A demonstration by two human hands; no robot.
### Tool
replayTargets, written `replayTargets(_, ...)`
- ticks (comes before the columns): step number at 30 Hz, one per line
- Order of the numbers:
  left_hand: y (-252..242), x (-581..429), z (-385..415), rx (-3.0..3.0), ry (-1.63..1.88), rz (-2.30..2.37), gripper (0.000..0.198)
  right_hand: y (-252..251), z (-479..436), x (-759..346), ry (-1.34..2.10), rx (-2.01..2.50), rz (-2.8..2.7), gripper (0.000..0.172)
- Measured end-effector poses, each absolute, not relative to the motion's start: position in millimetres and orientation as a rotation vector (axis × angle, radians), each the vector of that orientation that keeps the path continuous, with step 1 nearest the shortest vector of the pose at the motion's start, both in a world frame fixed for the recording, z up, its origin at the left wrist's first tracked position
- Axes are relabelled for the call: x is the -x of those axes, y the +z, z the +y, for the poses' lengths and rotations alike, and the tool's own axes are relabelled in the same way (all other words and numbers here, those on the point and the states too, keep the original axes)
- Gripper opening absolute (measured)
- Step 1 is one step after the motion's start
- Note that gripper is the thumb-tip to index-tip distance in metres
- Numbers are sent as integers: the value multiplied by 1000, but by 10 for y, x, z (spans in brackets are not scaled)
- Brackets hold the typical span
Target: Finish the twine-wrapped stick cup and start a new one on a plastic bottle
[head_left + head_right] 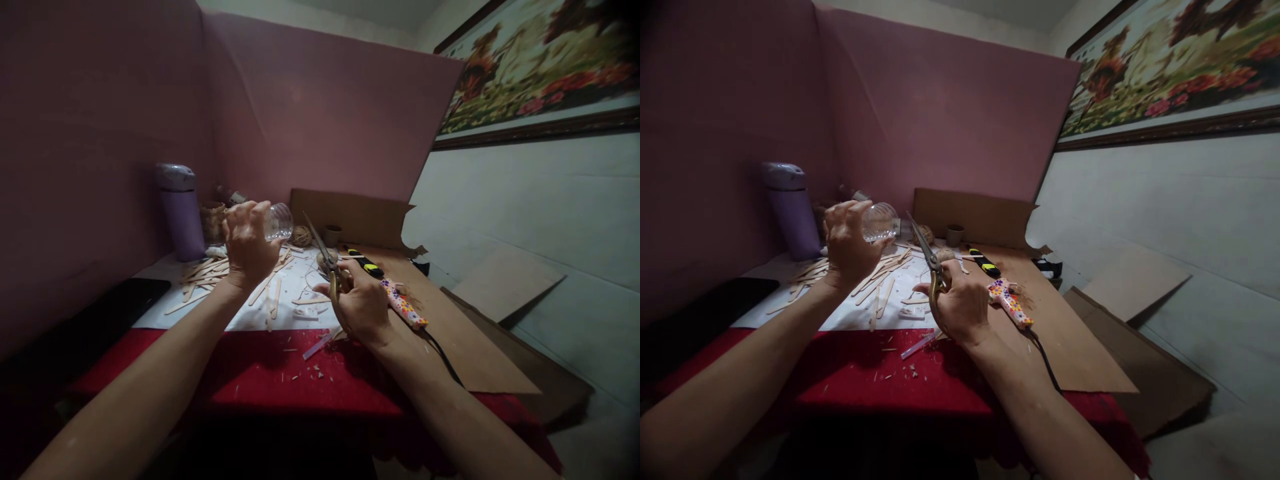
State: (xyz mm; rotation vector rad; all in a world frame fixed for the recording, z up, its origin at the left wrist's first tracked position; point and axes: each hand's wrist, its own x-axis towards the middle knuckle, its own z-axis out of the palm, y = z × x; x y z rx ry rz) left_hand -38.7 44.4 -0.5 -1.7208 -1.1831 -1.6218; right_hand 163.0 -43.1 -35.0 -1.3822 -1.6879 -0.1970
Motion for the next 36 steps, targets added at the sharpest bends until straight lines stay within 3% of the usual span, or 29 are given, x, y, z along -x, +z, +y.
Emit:
replayTargets(5,-3,384,399,1727,-1609,-1200,57,-324,-462,-1625,-360,1415,-1753,49)
replayTargets(16,24,392,296,1764,-1524,-1167,60,-366,-407,-1676,-811,1527,-1796,34)
replayTargets(25,40,397,276,1778,-1568,-1150,60,-360,-427,-1702,-992,1512,-1816,35)
replayTargets(30,53,398,258,1764,-1545,-1130,57,-362,-422,-1706,-954,1493,-1835,33)
replayTargets(34,48,400,271,1771,-1574,-1147,58,-358,-429,-1668,-682,1476,-1820,26)
replayTargets(36,38,401,292,1776,-1577,-1170,58,-351,-440,-1637,-518,1476,-1792,31)
